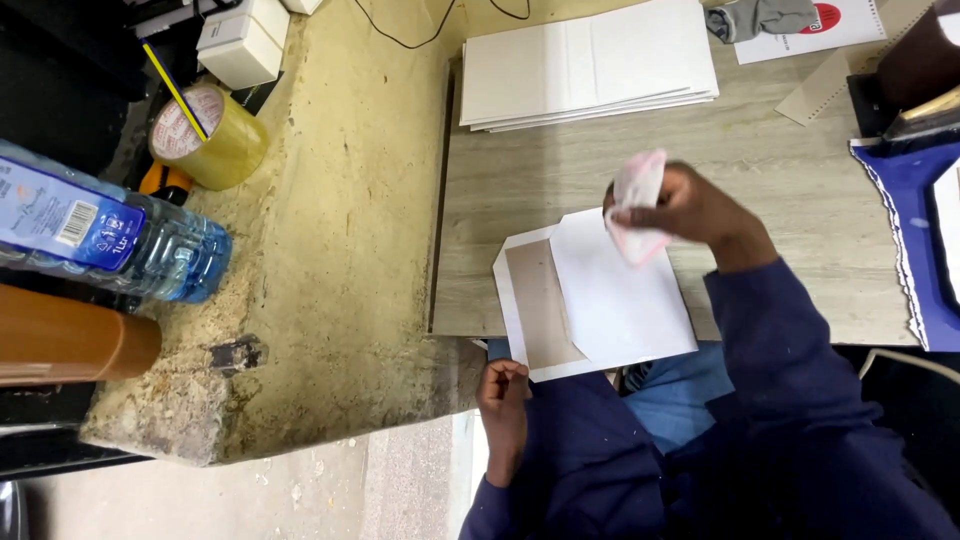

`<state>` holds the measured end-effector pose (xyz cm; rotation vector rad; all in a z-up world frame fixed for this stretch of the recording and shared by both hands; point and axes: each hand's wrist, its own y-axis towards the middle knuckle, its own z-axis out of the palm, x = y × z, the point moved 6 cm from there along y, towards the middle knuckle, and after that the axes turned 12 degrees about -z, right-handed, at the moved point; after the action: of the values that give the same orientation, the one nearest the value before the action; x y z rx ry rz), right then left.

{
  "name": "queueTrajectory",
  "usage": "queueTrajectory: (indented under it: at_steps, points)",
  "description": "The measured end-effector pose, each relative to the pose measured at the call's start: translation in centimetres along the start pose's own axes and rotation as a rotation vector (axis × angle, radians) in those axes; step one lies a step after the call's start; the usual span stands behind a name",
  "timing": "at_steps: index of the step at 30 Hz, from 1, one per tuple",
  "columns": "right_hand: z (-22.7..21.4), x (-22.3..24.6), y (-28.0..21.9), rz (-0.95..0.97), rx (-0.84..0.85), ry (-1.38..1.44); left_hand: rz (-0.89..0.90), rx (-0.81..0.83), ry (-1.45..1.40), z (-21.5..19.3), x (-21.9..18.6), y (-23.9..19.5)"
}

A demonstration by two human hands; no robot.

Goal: Manually assembling folders by gluing cardboard strips onto paper and folding the edges.

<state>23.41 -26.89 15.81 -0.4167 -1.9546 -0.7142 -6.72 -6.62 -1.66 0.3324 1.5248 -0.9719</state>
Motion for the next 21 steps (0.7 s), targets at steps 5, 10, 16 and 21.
queueTrajectory:
  at_steps: [5,10,16,21]
  points:
    - [-3.9,-6.8,4.1,0.254,-0.393,0.028,-0.146,-0.035,-0.183,-3.3,4.8,1.5]
    - [-2.7,-13.6,-3.1,0.303,-0.609,-0.033,-0.381,0.005,-0.217,-2.5,5.4,3.7]
    - [3.0,-9.9,-12.0,0.501,-0.334,-0.121,-0.658,0.067,-0.113,1.9,0.3,3.5]
    - [5.0,-5.0,-14.6,0.519,-0.355,-0.051,-0.506,0.191,-0.096,1.9,2.2,7.2]
